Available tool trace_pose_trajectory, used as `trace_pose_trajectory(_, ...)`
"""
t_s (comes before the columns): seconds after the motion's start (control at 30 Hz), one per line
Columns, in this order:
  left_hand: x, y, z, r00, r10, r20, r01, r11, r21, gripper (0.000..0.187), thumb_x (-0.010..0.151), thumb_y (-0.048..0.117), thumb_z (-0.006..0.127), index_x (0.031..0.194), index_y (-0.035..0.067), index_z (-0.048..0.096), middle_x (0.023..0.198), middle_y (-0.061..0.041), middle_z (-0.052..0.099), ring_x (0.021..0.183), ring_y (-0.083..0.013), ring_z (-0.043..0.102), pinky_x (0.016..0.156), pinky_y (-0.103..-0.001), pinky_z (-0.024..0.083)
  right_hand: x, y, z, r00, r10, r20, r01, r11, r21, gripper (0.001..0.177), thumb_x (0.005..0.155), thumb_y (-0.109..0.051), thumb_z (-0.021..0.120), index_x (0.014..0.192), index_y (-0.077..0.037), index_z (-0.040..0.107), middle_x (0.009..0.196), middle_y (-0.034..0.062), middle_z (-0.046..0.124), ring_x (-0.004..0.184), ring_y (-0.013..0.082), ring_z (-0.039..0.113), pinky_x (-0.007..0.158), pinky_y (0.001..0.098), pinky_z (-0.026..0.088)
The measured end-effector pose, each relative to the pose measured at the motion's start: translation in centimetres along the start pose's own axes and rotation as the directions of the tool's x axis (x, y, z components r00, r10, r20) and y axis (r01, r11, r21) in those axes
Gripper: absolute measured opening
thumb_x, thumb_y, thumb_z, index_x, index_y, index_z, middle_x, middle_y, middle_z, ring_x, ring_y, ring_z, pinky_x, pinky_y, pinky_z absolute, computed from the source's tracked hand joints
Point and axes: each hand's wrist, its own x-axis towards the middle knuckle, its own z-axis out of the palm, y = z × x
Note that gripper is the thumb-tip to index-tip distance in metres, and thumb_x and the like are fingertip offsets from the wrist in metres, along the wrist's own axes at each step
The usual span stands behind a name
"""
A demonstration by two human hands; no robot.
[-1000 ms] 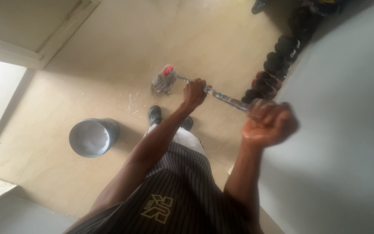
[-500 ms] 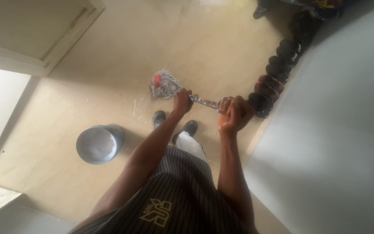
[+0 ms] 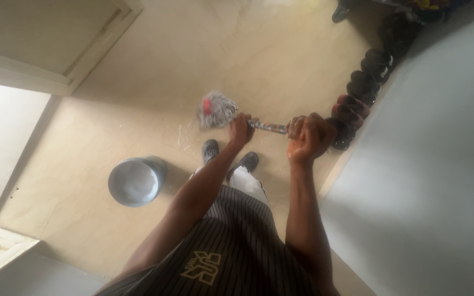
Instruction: The person mops the floor and then wrings the mop head over a bucket by hand.
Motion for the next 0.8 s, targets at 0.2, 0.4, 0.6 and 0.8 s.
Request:
trace_pose_trajectory(0.2,-0.4,1.0,0.0,0.995,-0.101,0.001,0.101,0.995,0.015,0.03,0.09,0.034,0.074,0.078,0.007,0.072,0.087,-0.021,0.07,0.085,-0.0425,0.07,0.075,-0.053,0.052,0.9,-0.6,0.3,0.999,0.006,-0.037,-0.006,1.0,-0.006,0.039,0.094,-0.002,0.047,0.061,-0.015,0.032,0.047,0.0023,0.033,0.04,0.0104,0.023,0.042,0.0299,0.03)
trace_pose_trajectory(0.4,2.5,0.6,1.4,1.0,-0.006,-0.009,0.006,1.0,-0.008,0.03,0.087,0.033,0.075,0.075,0.006,0.07,0.084,-0.021,0.068,0.083,-0.041,0.068,0.072,-0.053,0.052,-0.6,-0.1,0.8,0.994,-0.099,-0.053,0.097,0.994,-0.04,0.036,0.094,-0.001,0.045,0.064,-0.014,0.03,0.051,0.0023,0.031,0.043,0.0132,0.024,0.048,0.032,0.031)
trace_pose_trajectory(0.6,1.6,0.2,1.1,0.972,0.219,-0.083,-0.22,0.975,-0.006,0.021,0.087,0.025,0.074,0.081,0.005,0.07,0.082,-0.02,0.067,0.079,-0.0413,0.066,0.068,-0.055,0.049,0.9,-0.4,-0.1,0.998,-0.025,-0.057,0.022,0.998,-0.059,0.038,0.094,-0.001,0.047,0.062,-0.015,0.031,0.048,0.002,0.034,0.041,0.0116,0.023,0.044,0.0309,0.03)
trace_pose_trajectory(0.8,0.9,2.4,-0.5,0.977,-0.118,0.179,0.11,0.992,0.053,0.017,0.089,0.027,0.075,0.084,0.011,0.076,0.087,-0.022,0.071,0.086,-0.0399,0.071,0.077,-0.051,0.055,1.3,-0.6,0.0,0.993,-0.018,-0.119,0.016,1.0,-0.024,0.039,0.096,0.0,0.049,0.062,-0.014,0.035,0.048,0.0019,0.037,0.039,0.0108,0.024,0.041,0.0292,0.03)
